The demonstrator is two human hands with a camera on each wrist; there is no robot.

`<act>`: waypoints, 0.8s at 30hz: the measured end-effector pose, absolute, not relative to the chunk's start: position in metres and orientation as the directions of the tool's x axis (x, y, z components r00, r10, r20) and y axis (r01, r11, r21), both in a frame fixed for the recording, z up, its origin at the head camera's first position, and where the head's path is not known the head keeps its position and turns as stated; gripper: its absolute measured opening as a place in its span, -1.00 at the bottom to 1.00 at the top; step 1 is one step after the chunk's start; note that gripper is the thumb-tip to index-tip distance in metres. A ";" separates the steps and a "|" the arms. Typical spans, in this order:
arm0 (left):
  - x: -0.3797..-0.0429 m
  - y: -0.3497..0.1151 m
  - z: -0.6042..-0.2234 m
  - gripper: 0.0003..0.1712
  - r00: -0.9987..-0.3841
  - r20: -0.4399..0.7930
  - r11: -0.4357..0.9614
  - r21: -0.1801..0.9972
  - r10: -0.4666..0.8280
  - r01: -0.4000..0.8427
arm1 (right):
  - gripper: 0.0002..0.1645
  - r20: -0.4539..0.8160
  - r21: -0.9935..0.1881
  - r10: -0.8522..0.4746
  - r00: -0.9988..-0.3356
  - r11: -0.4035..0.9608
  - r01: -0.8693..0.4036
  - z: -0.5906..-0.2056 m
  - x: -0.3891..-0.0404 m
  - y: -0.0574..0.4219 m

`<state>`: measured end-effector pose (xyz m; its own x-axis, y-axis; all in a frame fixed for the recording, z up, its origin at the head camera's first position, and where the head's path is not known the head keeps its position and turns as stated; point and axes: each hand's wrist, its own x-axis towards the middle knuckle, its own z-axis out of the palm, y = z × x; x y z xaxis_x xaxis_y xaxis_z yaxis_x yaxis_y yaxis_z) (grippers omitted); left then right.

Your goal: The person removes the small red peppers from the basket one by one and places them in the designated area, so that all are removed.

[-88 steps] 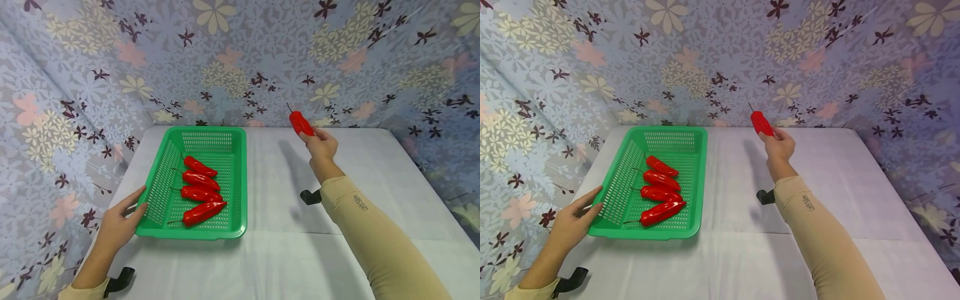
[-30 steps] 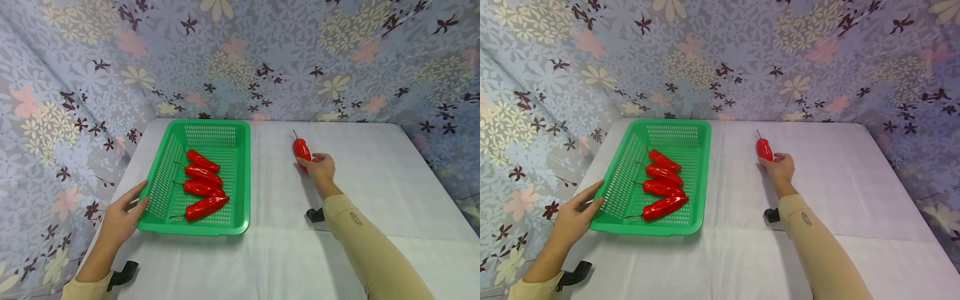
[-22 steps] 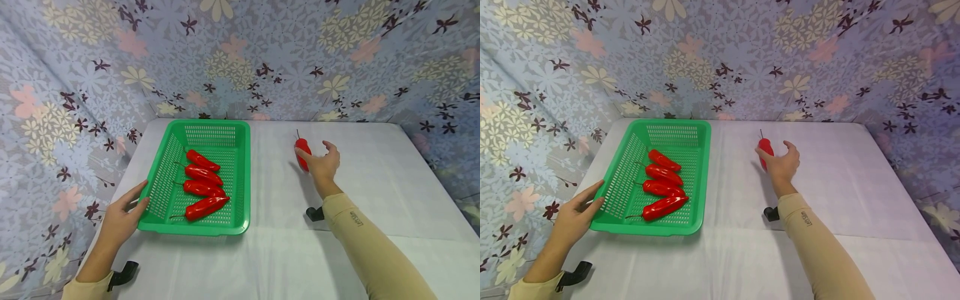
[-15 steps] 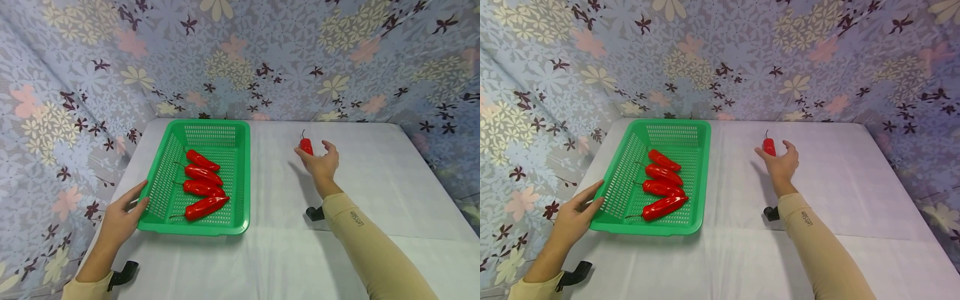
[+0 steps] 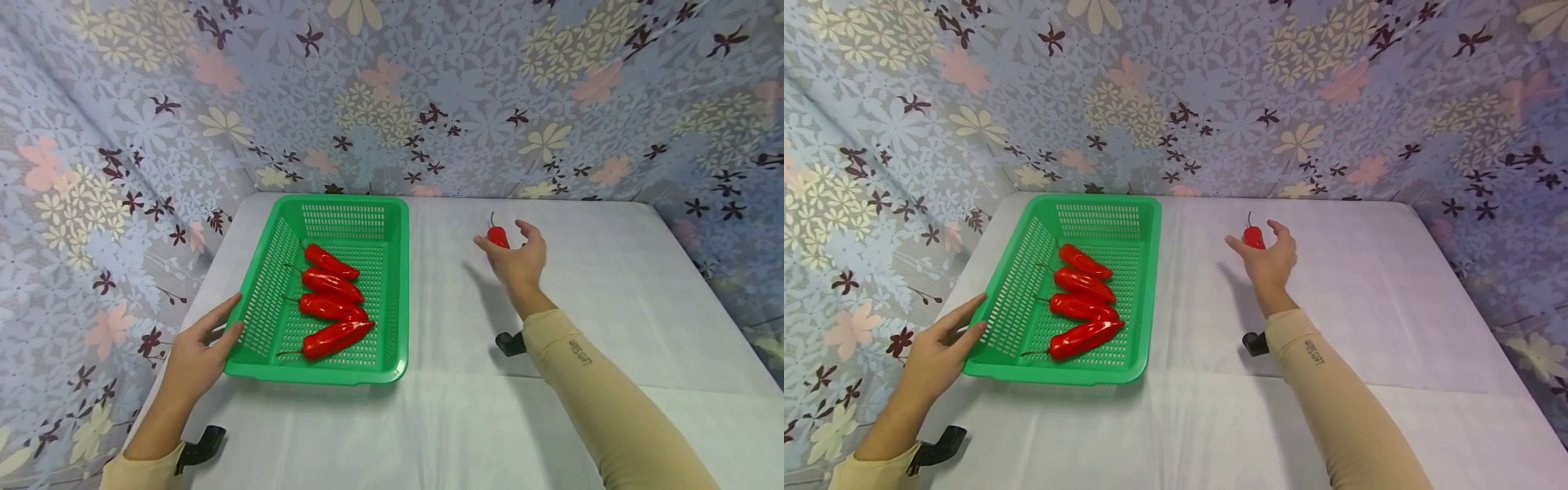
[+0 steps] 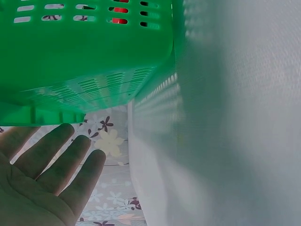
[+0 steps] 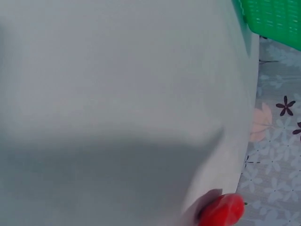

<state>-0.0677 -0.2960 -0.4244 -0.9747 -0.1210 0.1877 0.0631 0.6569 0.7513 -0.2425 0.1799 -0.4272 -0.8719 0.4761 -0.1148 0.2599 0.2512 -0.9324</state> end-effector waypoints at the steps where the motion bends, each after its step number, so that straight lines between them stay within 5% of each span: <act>1: -0.068 -0.296 -0.424 -0.44 -0.975 0.188 0.658 0.750 -0.121 0.063 | 0.19 -0.102 -0.930 0.472 -0.876 0.267 0.252 -0.427 -0.242 0.179; 7: -0.067 -0.295 -0.423 -0.44 -0.973 0.191 0.652 0.756 -0.126 0.064 | 0.15 0.005 -0.915 0.425 -0.905 0.367 0.168 -0.420 -0.243 0.172; 24: -0.068 -0.296 -0.423 -0.44 -0.971 0.206 0.652 0.754 -0.118 0.081 | 0.10 0.095 -0.932 0.288 -0.953 0.363 0.017 -0.384 -0.256 0.124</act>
<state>-0.0677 -0.2959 -0.4234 -0.9714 -0.1183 0.2061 0.0806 0.6520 0.7539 -0.2556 0.1237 -0.3843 -0.9530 0.2879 0.0948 0.0169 0.3628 -0.9317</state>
